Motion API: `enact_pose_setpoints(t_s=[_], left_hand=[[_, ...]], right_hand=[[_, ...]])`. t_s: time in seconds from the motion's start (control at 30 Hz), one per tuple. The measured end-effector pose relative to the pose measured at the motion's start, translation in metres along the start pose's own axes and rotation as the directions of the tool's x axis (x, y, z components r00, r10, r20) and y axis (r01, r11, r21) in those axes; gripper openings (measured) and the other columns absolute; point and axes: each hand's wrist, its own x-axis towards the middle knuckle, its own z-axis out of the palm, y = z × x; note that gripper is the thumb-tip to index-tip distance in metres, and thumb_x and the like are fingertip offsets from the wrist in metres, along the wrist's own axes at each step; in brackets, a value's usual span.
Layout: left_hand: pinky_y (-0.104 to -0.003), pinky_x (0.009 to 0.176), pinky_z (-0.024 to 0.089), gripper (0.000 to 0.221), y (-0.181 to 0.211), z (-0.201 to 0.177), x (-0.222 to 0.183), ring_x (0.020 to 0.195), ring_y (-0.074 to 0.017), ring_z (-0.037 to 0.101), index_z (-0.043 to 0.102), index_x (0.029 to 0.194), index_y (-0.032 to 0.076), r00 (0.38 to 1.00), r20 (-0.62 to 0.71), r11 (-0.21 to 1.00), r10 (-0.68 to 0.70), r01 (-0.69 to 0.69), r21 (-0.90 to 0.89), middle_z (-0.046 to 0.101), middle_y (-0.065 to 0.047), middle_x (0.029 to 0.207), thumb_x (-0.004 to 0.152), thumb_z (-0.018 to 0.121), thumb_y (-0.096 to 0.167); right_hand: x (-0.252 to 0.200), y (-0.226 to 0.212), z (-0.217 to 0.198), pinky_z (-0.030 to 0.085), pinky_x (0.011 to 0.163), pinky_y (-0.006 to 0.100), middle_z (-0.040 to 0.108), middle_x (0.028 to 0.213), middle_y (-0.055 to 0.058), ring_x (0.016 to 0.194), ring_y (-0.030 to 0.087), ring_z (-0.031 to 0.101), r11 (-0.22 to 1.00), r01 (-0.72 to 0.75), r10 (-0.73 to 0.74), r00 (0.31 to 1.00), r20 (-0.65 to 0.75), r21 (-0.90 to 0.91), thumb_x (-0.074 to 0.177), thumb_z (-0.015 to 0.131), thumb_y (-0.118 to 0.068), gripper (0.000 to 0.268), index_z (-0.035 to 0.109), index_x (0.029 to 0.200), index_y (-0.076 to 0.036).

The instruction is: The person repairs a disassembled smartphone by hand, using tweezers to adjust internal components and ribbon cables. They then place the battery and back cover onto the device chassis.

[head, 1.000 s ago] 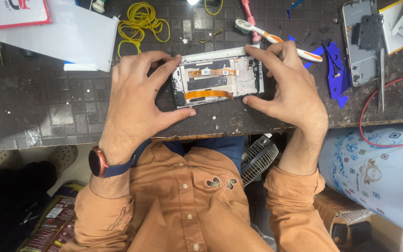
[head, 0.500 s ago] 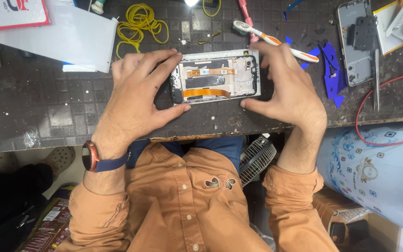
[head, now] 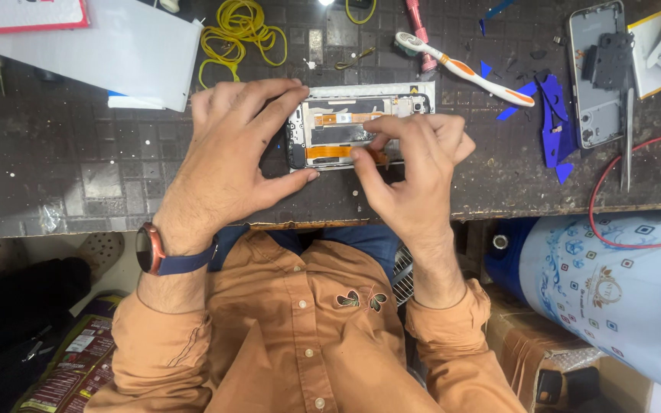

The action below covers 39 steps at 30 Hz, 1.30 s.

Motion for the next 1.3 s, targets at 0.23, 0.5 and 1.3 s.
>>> enact_pose_setpoints(t_s=[0.23, 0.5, 1.3], left_hand=[[-0.048, 0.113, 0.031, 0.086, -0.002, 0.002, -0.001, 0.131, -0.0302, 0.049, 0.058, 0.140, 0.004, 0.999, -0.046, 0.999, -0.008, 0.006, -0.037, 0.058, -0.009, 0.143, 0.070, 0.093, 0.039], [-0.048, 0.112, 0.033, 0.081, -0.002, 0.002, -0.002, 0.130, -0.0308, 0.050, 0.059, 0.131, 0.003, 0.995, -0.097, 0.999, -0.030, 0.025, -0.044, 0.060, -0.010, 0.139, 0.067, 0.096, 0.036], [-0.045, 0.110, 0.037, 0.038, 0.019, 0.008, -0.009, 0.124, -0.0214, 0.056, 0.073, 0.129, 0.019, 0.978, -0.045, 0.956, 0.205, -0.190, 0.223, 0.066, 0.001, 0.132, 0.093, 0.080, 0.025]], right_hand=[[0.007, -0.006, -0.004, 0.026, 0.099, 0.042, 0.063, 0.099, -0.003, 0.111, 0.023, 0.046, 0.999, -0.027, 0.026, 0.999, -0.039, -0.025, 0.088, 0.084, -0.020, 0.026, 0.070, 0.108, -0.015], [0.007, 0.000, -0.003, 0.026, 0.101, 0.042, 0.064, 0.094, -0.009, 0.109, 0.019, 0.048, 0.999, -0.046, 0.046, 0.999, -0.014, -0.026, 0.093, 0.083, -0.016, 0.016, 0.069, 0.102, -0.017], [0.010, 0.006, 0.003, 0.026, 0.098, 0.041, 0.062, 0.095, -0.009, 0.107, 0.020, 0.047, 0.998, -0.001, -0.004, 0.998, -0.070, -0.071, 0.090, 0.086, -0.023, 0.016, 0.073, 0.099, -0.020]])
